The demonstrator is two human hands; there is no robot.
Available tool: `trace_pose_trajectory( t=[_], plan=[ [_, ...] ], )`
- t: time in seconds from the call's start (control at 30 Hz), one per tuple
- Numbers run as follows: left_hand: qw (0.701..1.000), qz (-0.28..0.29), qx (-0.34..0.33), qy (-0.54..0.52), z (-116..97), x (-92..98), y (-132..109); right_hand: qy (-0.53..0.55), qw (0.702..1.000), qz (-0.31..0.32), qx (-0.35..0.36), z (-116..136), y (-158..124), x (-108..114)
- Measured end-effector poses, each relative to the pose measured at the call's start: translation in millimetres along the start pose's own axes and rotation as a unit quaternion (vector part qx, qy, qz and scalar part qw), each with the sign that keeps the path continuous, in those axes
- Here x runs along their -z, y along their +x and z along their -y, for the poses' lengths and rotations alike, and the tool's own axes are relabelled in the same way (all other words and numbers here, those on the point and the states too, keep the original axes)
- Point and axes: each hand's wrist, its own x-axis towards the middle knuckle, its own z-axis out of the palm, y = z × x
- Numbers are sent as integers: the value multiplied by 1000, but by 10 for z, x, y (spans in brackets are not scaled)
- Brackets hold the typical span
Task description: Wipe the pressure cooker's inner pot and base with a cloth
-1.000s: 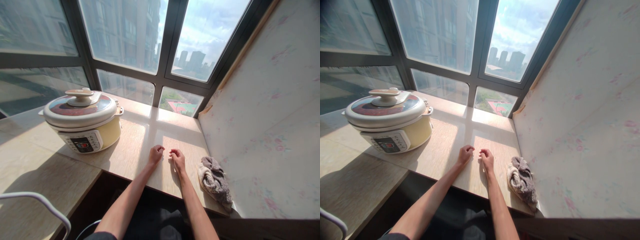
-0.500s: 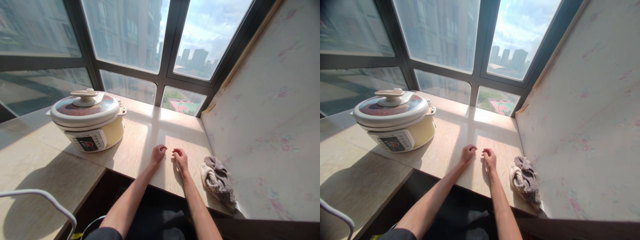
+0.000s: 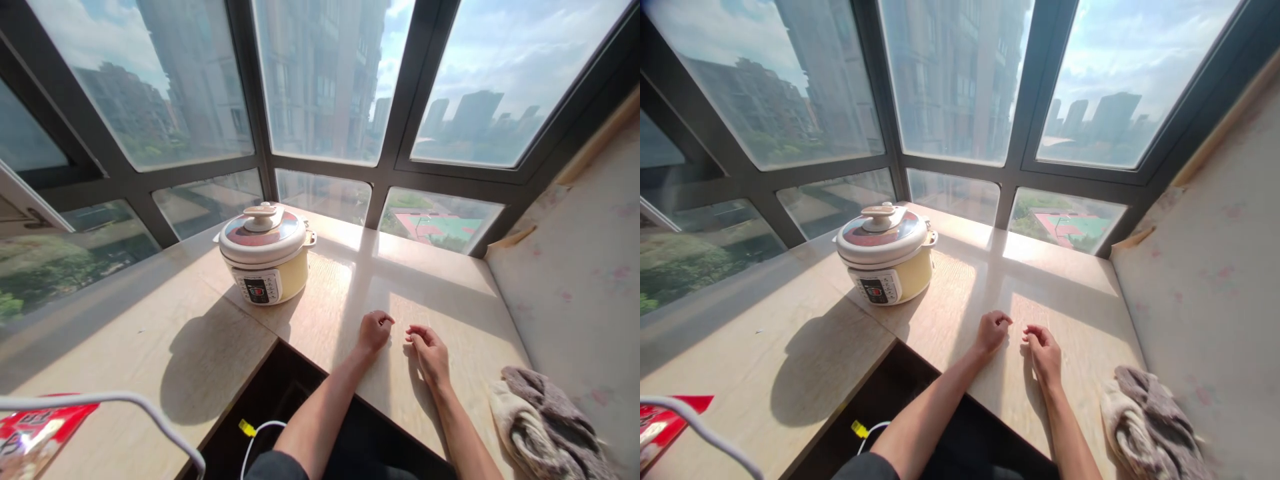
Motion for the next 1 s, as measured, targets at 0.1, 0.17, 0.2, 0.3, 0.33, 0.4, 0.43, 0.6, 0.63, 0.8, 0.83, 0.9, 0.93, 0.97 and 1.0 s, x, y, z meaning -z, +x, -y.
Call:
trace_pose_trajectory(
  t=[0.1,0.17,0.2,0.3,0.33,0.4,0.43,0.6,0.63,0.8,0.83,0.9,0.93,0.97,1.0],
  plan=[
    [1000,1,1,17,-6,0,-8,12,1000,5,-9,17,-7,-5],
    [1000,0,3,26,-11,-6,-18,17,1000,10,-16,40,-18,-5],
    [1000,-1,4,30,-15,-11,-22,18,1000,11,-20,50,-22,-5],
    [999,-1,7,43,-25,-26,-23,17,999,11,-29,65,-24,-7],
    [999,-1,8,47,-28,-28,-20,18,999,11,-30,65,-24,-9],
    [998,1,8,56,-34,-26,-15,20,999,11,-31,67,-29,-12],
    [998,2,8,60,-38,-21,-18,22,999,10,-32,71,-34,-14],
    [996,5,8,85,-93,-3,-195,26,999,8,-38,114,-59,-17],
    [996,3,9,91,-119,-13,-275,26,999,6,-40,123,-60,-19],
    [993,24,32,112,-349,-105,-816,14,999,1,-29,141,-74,-34],
    [993,43,41,105,-408,-101,-941,13,1000,3,-28,147,-85,-35],
    [985,148,63,54,-523,-31,-1200,16,999,9,-33,171,-111,-34],
    [978,195,66,24,-575,39,-1329,22,999,12,-35,190,-125,-32],
    [970,230,74,-10,-625,134,-1453,29,999,15,-36,212,-137,-30],
    [966,243,80,-35,-674,254,-1569,39,998,18,-36,237,-147,-26]
  ],
)
